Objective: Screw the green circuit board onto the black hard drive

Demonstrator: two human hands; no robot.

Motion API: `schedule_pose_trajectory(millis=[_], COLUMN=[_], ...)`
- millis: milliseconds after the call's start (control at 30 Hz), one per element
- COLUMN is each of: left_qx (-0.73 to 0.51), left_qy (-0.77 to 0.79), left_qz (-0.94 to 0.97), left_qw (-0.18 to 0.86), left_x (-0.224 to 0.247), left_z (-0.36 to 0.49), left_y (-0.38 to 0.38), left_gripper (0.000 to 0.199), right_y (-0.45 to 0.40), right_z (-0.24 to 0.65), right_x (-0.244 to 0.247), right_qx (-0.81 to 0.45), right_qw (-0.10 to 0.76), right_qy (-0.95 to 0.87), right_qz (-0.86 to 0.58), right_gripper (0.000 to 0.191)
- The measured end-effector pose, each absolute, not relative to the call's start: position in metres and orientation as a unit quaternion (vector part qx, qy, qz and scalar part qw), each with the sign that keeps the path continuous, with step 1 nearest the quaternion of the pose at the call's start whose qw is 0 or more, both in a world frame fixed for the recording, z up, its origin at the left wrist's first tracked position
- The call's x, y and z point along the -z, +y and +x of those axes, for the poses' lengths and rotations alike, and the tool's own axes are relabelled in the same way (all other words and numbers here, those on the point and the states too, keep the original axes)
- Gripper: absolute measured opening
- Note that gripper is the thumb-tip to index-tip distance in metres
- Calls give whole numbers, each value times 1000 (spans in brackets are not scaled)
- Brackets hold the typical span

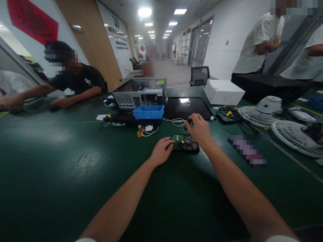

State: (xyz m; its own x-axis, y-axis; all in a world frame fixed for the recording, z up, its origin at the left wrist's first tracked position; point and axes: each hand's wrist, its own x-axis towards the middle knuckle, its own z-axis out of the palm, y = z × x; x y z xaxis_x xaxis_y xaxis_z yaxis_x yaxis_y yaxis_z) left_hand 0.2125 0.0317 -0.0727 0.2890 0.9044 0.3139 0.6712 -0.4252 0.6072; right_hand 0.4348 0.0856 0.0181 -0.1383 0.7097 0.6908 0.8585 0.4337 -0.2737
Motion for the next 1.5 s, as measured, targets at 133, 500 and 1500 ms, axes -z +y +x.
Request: schedule_pose_trajectory(millis=[133, 500, 1500], left_qx=[-328, -322, -322], left_qy=[501, 506, 505], left_qz=[779, 778, 778], left_qw=[184, 184, 189], left_x=[74, 72, 70], left_z=[213, 212, 213], left_y=[32, 31, 31], left_gripper=[30, 31, 30], right_y=[83, 84, 84], right_z=[435, 437, 436], right_x=[-20, -26, -22], right_qx=[111, 96, 89], right_qw=[377, 363, 382], right_qy=[-746, -752, -750], right_qz=[-537, -541, -532], right_gripper=[23, 16, 31])
